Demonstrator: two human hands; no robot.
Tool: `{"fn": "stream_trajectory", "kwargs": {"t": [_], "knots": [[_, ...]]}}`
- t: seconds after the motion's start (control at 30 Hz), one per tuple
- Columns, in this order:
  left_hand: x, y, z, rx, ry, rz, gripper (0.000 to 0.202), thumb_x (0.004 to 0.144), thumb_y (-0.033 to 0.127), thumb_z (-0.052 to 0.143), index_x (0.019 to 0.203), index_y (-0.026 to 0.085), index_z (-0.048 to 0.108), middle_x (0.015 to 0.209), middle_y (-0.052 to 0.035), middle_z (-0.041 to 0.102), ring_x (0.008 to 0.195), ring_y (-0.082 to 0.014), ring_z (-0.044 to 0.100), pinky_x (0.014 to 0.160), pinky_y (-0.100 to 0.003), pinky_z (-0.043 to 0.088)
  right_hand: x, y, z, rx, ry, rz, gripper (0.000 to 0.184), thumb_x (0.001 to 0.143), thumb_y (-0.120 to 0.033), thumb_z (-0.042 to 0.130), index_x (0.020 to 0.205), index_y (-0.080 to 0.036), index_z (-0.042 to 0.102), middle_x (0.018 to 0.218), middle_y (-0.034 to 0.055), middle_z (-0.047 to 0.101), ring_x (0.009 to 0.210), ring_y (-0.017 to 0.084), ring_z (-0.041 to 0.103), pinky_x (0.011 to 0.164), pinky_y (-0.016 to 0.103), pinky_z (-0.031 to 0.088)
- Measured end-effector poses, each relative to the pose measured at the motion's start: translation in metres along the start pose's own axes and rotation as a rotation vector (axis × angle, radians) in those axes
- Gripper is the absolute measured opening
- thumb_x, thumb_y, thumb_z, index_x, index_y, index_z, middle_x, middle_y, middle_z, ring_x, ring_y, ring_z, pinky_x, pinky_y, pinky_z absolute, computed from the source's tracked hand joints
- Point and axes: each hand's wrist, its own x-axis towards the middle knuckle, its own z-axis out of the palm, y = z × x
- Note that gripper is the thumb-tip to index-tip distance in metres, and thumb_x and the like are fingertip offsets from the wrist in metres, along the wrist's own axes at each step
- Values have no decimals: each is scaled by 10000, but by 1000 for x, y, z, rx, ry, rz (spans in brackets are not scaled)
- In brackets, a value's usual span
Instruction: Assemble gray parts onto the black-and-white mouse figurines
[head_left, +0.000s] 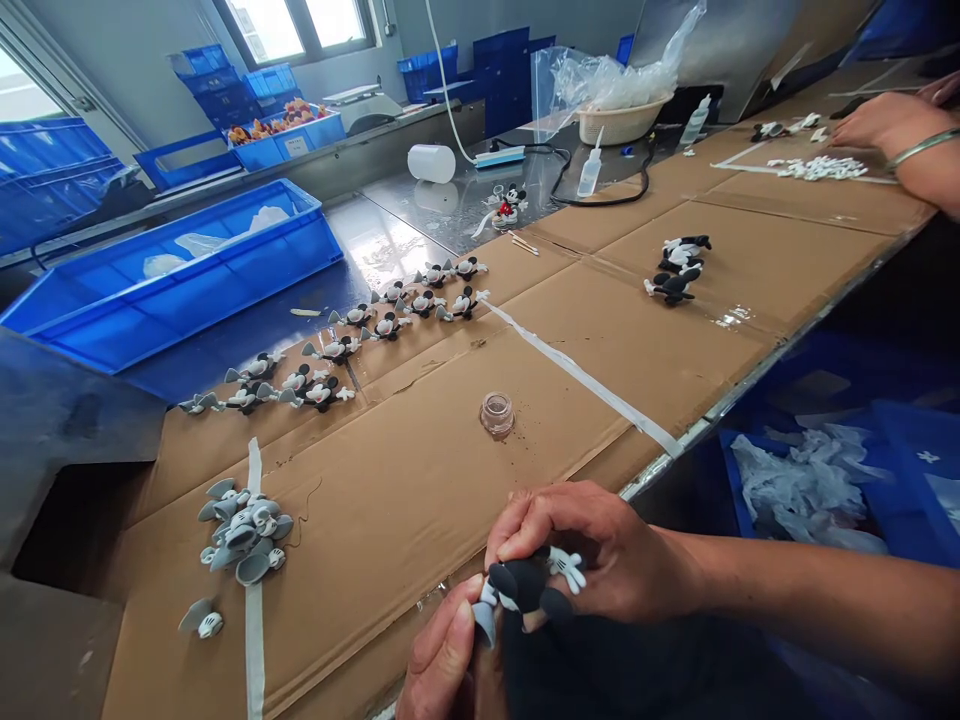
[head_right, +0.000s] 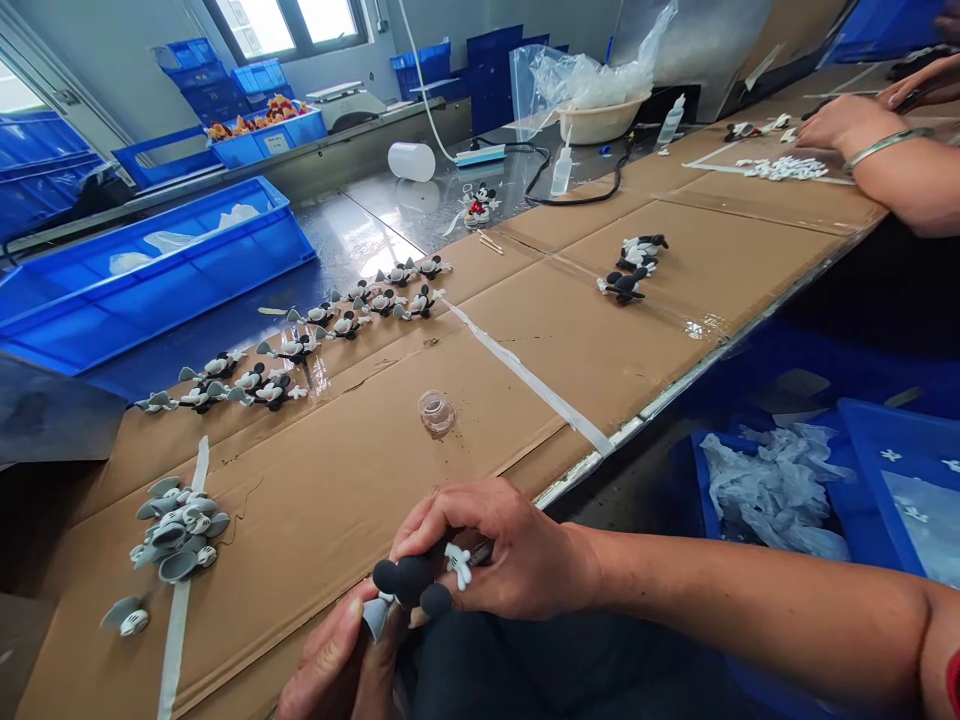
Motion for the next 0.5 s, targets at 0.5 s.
{"fn": "stream_trajectory", "kwargs": {"t": [0.5], "knots": [[-1,1,9,-87,30,10,174,862,320,864,1018,340,789,1026,64,815,886,-91,766,816,-151,598,1,-2,1,17,-9,45,238,859,-237,857,991,-138,685,955,100,757,855,145,741,759,231,594]]}}
